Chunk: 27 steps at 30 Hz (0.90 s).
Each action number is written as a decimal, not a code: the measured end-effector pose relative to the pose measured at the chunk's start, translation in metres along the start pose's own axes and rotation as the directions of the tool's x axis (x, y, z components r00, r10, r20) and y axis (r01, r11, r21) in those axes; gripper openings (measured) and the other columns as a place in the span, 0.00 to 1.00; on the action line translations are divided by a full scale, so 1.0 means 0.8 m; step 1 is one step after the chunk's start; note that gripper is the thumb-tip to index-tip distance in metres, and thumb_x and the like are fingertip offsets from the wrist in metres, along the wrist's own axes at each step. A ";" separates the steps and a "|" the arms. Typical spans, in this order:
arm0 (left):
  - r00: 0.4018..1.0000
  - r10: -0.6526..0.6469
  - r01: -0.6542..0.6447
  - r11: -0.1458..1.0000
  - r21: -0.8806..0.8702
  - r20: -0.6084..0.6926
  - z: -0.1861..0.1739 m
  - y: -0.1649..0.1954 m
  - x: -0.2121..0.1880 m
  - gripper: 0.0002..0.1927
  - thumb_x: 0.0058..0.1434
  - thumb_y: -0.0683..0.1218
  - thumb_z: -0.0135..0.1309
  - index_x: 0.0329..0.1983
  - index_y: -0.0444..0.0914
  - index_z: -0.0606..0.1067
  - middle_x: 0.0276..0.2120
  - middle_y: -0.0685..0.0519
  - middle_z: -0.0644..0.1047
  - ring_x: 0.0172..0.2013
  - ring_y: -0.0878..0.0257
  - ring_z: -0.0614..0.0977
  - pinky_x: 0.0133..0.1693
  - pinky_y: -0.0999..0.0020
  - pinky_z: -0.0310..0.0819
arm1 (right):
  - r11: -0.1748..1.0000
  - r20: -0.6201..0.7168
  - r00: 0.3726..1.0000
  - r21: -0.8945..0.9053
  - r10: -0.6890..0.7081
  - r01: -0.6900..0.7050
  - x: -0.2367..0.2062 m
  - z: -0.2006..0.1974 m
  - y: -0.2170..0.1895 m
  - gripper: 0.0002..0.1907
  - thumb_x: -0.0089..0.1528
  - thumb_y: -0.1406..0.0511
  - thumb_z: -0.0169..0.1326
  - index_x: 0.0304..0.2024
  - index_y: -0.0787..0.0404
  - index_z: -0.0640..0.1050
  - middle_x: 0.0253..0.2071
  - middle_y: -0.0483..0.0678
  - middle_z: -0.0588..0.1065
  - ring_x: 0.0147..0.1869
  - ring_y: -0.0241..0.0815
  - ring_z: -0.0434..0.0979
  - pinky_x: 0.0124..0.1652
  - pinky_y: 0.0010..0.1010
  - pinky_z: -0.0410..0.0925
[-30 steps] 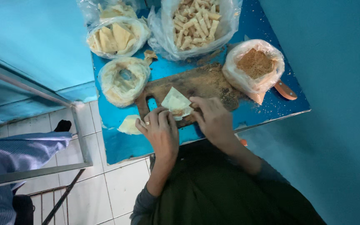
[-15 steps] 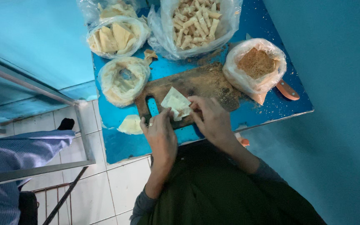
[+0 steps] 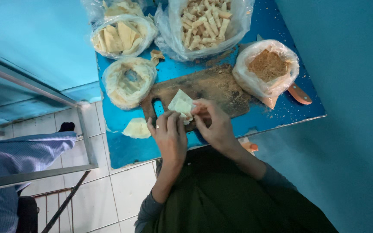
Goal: The person sits at a small blue table and folds square dough pieces one at a time on a wooden board, pressing each fold closed and placing the folded piece aside. They take new dough pieces from a pile and a plastic bag, occasionally brushing off the board, repeating the folding cycle throughout the clip.
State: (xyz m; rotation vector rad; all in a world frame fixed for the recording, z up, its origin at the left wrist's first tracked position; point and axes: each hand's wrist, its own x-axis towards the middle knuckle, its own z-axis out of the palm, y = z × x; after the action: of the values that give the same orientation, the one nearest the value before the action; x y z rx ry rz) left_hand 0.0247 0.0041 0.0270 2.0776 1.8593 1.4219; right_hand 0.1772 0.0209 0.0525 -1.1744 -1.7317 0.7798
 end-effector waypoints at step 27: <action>0.871 0.381 -0.423 0.903 0.079 0.309 -0.047 -0.031 0.045 0.11 0.60 0.47 0.58 0.40 0.35 0.78 0.62 0.48 0.70 0.61 0.48 0.68 0.63 0.24 0.43 | 0.737 0.407 0.755 -0.242 -0.514 0.631 0.061 -0.026 0.016 0.16 0.62 0.67 0.62 0.51 0.58 0.75 0.37 0.48 0.78 0.41 0.48 0.80 0.39 0.38 0.74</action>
State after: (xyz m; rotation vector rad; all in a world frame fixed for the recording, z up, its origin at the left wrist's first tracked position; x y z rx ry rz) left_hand -0.0220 0.0205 0.0567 2.6964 1.5156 0.9759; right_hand 0.1928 0.0711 0.0656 -0.6585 -2.4255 0.2567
